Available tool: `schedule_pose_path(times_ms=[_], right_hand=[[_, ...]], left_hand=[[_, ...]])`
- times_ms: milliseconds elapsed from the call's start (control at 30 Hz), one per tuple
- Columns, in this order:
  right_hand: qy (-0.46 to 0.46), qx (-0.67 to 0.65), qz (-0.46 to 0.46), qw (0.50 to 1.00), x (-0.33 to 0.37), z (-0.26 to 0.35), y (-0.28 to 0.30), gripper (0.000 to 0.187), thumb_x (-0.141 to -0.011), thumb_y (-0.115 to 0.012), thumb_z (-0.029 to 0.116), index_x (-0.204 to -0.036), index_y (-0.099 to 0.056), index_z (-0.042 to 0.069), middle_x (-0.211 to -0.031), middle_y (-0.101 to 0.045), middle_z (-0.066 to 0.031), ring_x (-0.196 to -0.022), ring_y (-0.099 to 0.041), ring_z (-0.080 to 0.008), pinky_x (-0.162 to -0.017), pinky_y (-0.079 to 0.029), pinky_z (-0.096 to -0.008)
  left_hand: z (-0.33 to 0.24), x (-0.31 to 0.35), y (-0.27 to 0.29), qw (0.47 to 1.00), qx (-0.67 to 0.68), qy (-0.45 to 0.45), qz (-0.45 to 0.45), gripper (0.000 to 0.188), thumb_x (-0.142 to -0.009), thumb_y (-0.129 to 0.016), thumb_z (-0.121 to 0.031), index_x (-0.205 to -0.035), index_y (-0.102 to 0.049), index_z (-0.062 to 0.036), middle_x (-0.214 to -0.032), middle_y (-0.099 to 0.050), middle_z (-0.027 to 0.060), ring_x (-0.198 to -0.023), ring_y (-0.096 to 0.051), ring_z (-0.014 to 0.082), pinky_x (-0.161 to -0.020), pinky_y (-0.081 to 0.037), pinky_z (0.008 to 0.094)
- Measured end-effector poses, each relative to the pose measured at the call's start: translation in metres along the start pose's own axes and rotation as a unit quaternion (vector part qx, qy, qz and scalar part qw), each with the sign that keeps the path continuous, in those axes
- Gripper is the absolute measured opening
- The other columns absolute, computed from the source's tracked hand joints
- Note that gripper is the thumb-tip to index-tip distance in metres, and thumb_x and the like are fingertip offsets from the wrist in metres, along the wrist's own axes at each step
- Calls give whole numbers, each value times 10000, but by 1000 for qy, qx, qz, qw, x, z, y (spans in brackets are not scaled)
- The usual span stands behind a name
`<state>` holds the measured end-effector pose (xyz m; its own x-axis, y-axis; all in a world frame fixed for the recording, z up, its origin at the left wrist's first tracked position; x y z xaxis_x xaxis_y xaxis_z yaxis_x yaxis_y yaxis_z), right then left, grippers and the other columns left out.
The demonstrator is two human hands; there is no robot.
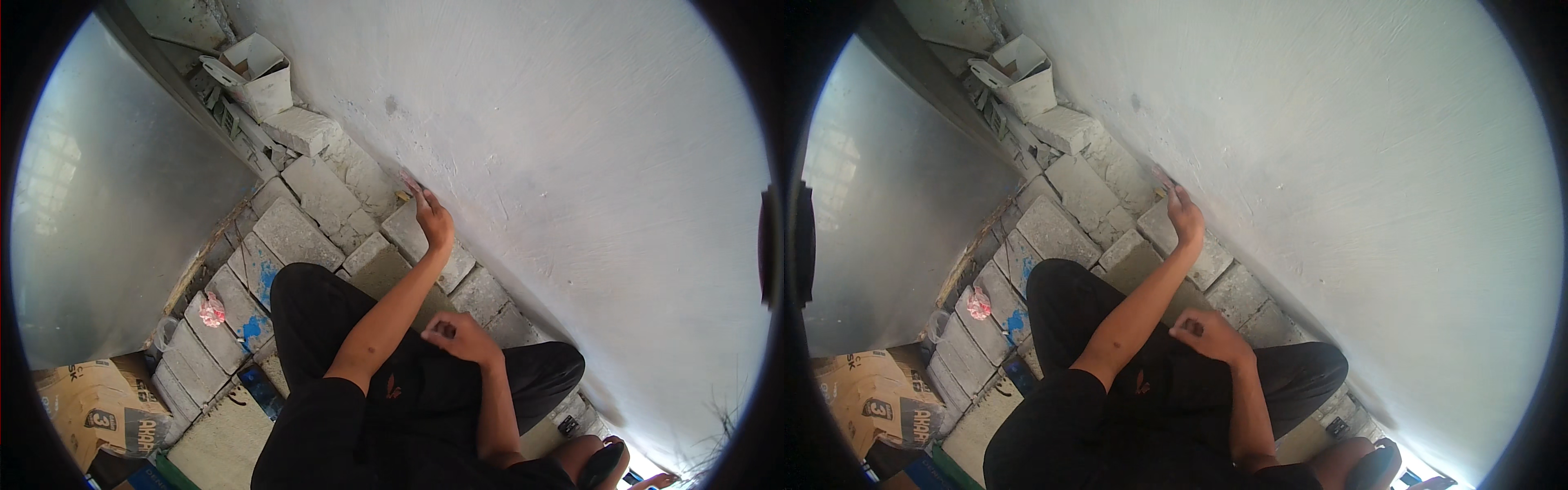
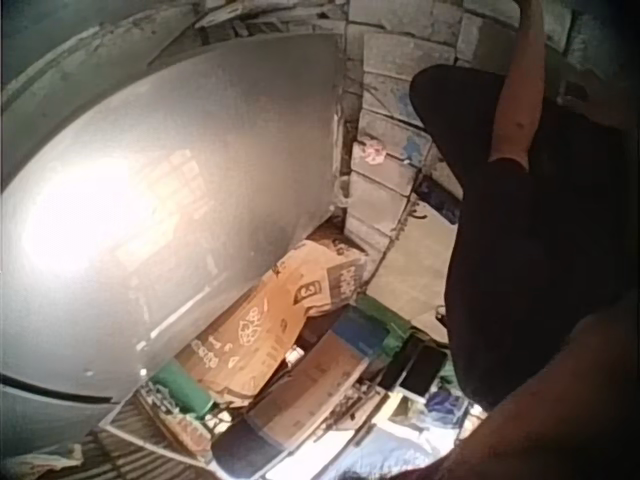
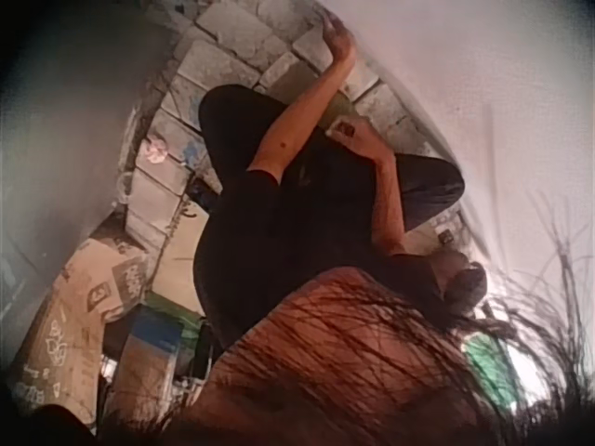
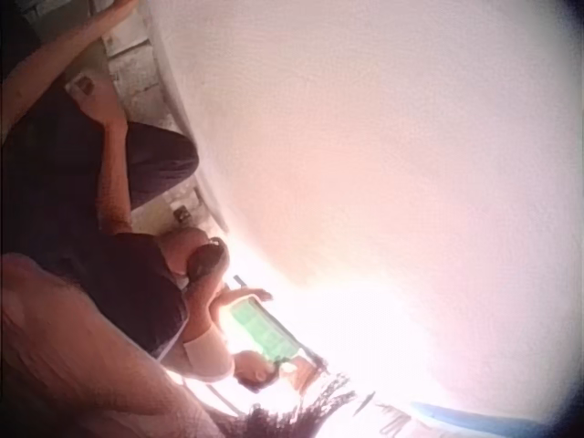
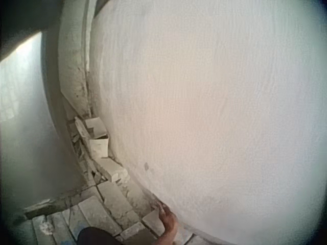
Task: The person is using a scraper or piece of sandpaper to smooth out a white wall.
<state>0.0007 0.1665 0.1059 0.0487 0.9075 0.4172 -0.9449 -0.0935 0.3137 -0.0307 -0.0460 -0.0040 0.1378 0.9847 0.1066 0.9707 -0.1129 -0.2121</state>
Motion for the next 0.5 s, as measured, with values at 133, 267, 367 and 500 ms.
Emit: schedule_pose_path(times_ms=[133,267,367,500], right_hand=[[-37,-96,324,940,11,20,-47,194,-928,-681,232,-908,-685,39,-659,-648,-16,-605,-608,-71,-579,-445,-238],[43,-103,465,878,17,33,-88,222,-950,-649,249,-937,-666,28,-670,-667,-24,-616,-625,-67,-603,-449,-237],[-8,-138,448,883,14,24,-85,240,-970,-614,241,-1004,-636,4,-701,-694,-45,-610,-638,-69,-615,-452,-234],[-24,-172,455,873,14,24,-89,266,-986,-580,236,-1045,-609,-22,-868,-728,-98,-611,-654,-93,-613,-464,-232]], left_hand=[[-1,13,-6,999,-20,8,-25,640,-1072,-248,-364,-1524,-88,59,-1586,-109,275,-1476,-138,378,-1206,-161,417],[-19,43,-20,990,-66,-107,-57,650,-1069,-240,-388,-1512,-135,77,-1553,-191,308,-1452,-213,401,-1193,-205,417],[-27,31,-18,996,-27,-62,-60,656,-1069,-233,-395,-1510,-134,80,-1552,-192,309,-1450,-221,399,-1191,-216,414],[-12,20,-3,1000,15,-13,-21,655,-1070,-240,-399,-1524,-92,48,-1578,-154,272,-1460,-214,371,-1191,-210,404]])
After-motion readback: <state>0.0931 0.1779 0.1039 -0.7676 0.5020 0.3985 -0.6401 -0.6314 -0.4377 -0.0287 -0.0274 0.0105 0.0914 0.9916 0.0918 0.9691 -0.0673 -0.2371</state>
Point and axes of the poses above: each hand's wrist, its own x-axis away from the middle knuckle, its own y-axis out of the back of the hand, z = x × y, the point moved 5 cm from there along -x, towards the middle knuckle
